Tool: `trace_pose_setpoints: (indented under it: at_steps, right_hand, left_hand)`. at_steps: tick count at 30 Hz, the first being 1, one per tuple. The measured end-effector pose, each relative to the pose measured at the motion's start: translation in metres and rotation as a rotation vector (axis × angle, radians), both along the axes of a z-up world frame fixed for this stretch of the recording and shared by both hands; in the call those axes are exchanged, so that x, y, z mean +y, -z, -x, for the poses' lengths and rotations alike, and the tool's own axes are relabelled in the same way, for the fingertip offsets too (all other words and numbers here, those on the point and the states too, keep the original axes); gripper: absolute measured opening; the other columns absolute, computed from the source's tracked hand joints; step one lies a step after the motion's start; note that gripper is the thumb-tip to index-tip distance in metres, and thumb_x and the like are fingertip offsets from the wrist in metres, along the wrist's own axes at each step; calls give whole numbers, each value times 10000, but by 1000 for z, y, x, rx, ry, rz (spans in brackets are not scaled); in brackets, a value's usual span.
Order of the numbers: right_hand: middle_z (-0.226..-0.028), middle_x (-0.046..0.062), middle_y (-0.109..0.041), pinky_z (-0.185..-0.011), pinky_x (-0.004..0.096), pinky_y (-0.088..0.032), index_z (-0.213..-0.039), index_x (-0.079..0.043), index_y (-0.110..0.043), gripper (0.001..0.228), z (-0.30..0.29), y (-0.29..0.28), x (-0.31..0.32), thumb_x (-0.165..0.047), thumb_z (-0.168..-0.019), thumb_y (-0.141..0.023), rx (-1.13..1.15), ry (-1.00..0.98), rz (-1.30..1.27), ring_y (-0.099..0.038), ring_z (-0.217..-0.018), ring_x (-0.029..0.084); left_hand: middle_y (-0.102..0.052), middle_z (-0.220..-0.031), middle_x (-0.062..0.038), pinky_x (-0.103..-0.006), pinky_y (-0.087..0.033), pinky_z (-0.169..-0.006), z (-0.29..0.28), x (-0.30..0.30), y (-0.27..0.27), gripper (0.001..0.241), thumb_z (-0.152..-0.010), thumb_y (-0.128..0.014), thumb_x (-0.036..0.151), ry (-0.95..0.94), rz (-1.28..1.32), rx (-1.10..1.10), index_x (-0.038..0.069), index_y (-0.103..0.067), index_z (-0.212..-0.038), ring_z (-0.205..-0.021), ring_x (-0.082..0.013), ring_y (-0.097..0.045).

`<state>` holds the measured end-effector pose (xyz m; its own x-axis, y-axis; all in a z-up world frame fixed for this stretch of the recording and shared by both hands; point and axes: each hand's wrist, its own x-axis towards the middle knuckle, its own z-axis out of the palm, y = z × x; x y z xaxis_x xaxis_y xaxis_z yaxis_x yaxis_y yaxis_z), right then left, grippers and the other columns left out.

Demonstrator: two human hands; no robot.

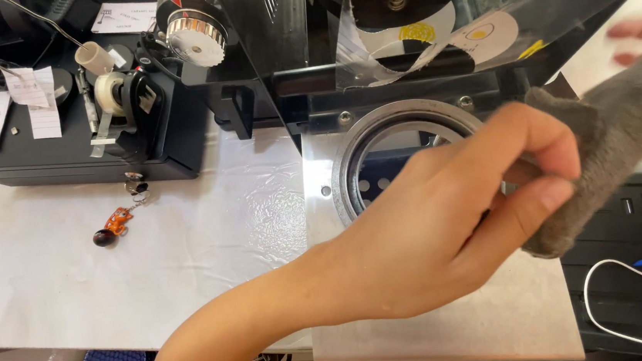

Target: Cleaning a cup sealer machine and washing a cleaning cloth.

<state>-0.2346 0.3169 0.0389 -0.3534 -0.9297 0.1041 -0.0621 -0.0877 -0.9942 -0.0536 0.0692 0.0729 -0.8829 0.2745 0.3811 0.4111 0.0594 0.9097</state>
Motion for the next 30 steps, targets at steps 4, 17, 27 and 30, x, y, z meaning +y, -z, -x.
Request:
trace_pose_setpoints:
  at_steps: [4, 17, 27, 30]
  right_hand:
    - [-1290, 145, -640, -1076, 521, -557, -1502, -124, -441, 730, -17, -3, -6, -62, -869, -799, 49, 12, 220, -687, -1223, 318]
    - [-1004, -28, -740, -771, 274, -567, -1098, -187, -752, 258, -33, -2, -7, -97, -857, -738, 943, 135, -398, -728, -924, 111]
    - [-874, -101, -757, -668, 292, -560, -1100, -199, -748, 262, -30, -8, -26, -157, -842, -732, 1116, -150, -388, -688, -878, 111]
    - [-876, -98, -746, -669, 301, -555, -1086, -214, -748, 239, -30, -4, -29, -165, -852, -738, 1100, -146, -425, -689, -871, 108]
  left_hand:
    - [-637, -1019, -51, -252, -548, -778, 1, 6, 10, 94, -1135, -563, 78, 85, 3, 124, 42, -488, -1180, -870, -150, -665]
    - [-663, -1293, -102, -321, -585, -955, -38, -41, -17, 309, -1036, -577, 87, -162, 179, 37, 28, -530, -1336, -1177, -215, -689]
    - [-676, -1258, -71, -308, -581, -932, -59, -54, -6, 218, -1031, -588, 87, -256, 171, -68, 25, -563, -1239, -1113, -185, -696]
    - [-662, -1236, -85, -311, -570, -916, -60, -54, -8, 194, -1008, -579, 76, -261, 170, -47, 14, -543, -1188, -1110, -195, -686]
